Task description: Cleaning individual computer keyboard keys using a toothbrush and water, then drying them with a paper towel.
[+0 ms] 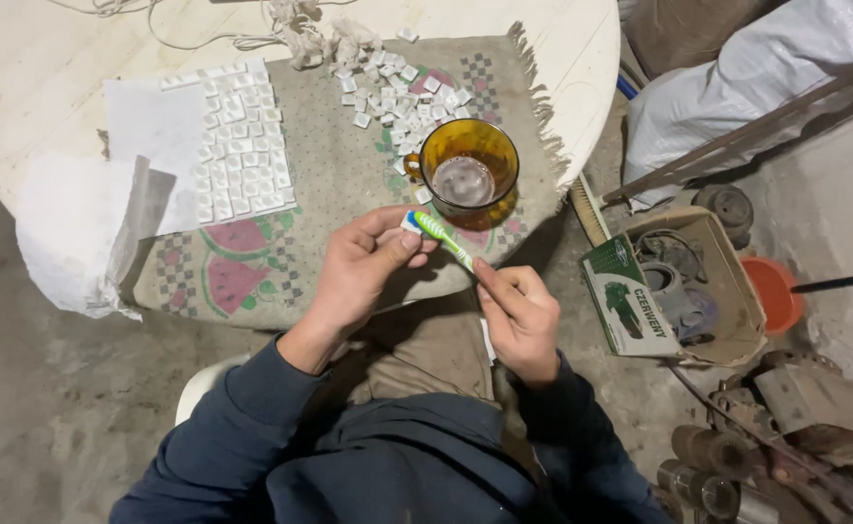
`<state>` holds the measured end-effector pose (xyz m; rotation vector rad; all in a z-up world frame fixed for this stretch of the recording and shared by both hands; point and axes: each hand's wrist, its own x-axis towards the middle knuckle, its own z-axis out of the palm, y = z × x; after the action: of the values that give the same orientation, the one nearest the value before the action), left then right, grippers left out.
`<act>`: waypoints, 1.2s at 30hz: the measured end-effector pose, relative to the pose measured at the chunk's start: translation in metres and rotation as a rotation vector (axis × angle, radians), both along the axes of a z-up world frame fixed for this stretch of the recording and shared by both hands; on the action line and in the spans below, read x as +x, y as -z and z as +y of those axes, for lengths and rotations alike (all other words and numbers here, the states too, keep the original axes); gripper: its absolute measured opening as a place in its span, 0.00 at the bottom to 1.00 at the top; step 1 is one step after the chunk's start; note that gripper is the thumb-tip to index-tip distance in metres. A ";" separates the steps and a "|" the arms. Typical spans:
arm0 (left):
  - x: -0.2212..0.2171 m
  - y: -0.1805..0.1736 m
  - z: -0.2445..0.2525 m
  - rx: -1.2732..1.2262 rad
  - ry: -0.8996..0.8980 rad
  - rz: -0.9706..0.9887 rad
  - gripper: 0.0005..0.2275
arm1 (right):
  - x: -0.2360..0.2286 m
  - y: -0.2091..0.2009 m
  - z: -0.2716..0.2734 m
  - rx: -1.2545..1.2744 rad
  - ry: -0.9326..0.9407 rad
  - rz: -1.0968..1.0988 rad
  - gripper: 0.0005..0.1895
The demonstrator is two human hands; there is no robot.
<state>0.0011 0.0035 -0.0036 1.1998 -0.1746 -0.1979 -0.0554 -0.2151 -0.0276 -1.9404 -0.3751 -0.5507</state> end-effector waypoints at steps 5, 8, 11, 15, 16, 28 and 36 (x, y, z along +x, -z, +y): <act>-0.006 -0.001 0.014 0.074 -0.002 -0.011 0.14 | 0.001 0.014 -0.001 -0.003 -0.066 -0.029 0.18; -0.007 0.007 0.017 0.105 0.053 -0.034 0.13 | 0.004 0.014 0.009 -0.017 -0.054 -0.041 0.17; -0.006 -0.001 0.024 0.093 0.032 -0.047 0.13 | 0.004 0.025 0.006 -0.023 -0.070 -0.077 0.17; -0.008 0.010 0.027 0.150 0.049 -0.055 0.12 | -0.001 0.021 0.017 -0.016 -0.085 -0.037 0.17; -0.009 0.014 0.025 0.146 0.047 -0.054 0.12 | 0.002 0.020 0.020 -0.021 -0.087 -0.036 0.17; -0.021 0.008 0.024 0.076 0.003 -0.097 0.13 | 0.001 0.037 0.016 -0.063 -0.067 -0.138 0.17; -0.030 -0.028 0.043 0.668 -0.194 -0.405 0.10 | 0.000 0.011 0.015 -0.339 -0.025 -0.327 0.21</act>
<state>-0.0288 0.0463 0.0240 1.9075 -0.3598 0.1792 -0.0550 -0.2006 -0.0388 -2.1654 -0.7393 -0.8345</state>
